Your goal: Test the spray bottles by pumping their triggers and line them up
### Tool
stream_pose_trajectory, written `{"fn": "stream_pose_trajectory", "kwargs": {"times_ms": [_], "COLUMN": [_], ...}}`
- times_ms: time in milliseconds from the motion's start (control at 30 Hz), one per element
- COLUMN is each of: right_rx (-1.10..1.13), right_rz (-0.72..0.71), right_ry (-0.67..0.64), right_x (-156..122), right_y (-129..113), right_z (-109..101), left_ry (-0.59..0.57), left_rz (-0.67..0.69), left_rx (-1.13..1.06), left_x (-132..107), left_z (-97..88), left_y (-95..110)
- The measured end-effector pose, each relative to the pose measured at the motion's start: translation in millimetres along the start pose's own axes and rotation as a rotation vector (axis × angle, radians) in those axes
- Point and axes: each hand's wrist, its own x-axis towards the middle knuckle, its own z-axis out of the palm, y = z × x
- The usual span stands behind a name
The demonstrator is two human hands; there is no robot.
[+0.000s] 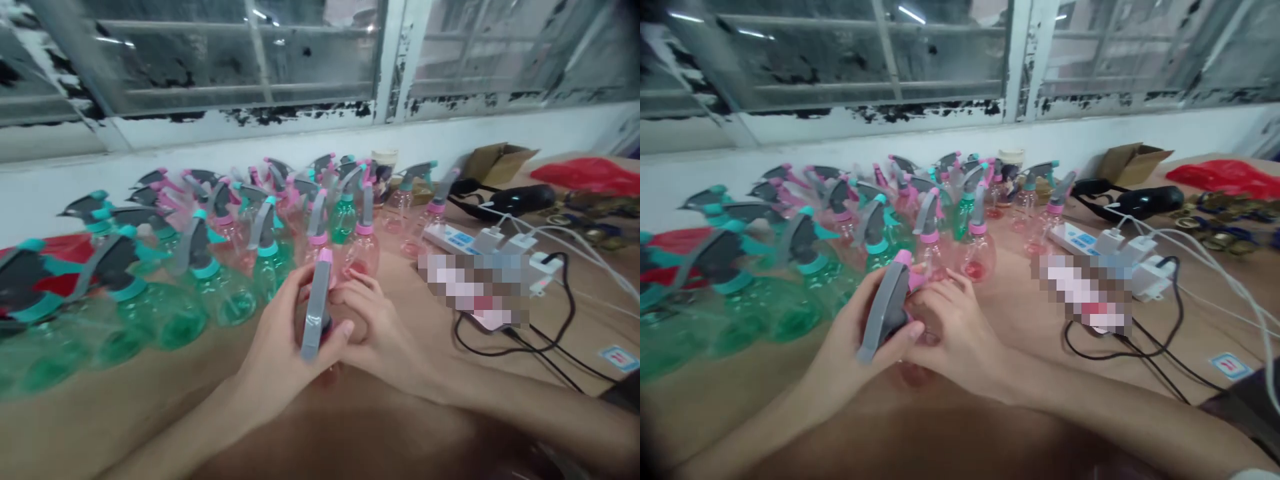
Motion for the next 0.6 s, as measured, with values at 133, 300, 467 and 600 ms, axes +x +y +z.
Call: {"fn": "stream_pose_trajectory", "kwargs": {"times_ms": [133,300,467,600], "right_rx": [0.054,0.277,0.344,0.211], "right_rz": [-0.004,-0.015,-0.093,-0.209], "right_ry": [-0.031,-0.11,-0.27,-0.416], "right_x": [13.5,24.5,22.9,13.3], "right_y": [-11.8,-25.3,-26.2,-8.7], "right_z": [28.8,60.1,75.4,70.1], "left_ry": [0.02,-0.015,0.01,0.089], "left_rz": [-0.042,-0.079,-0.117,-0.044], "left_rx": [0.021,0.082,0.087,0.012], "left_x": [-18.0,-32.6,-40.3,-42.4], "left_z": [-30.4,-63.6,-79.4,-76.5], "left_y": [-5.0,-6.9,-6.7,-13.3]}}
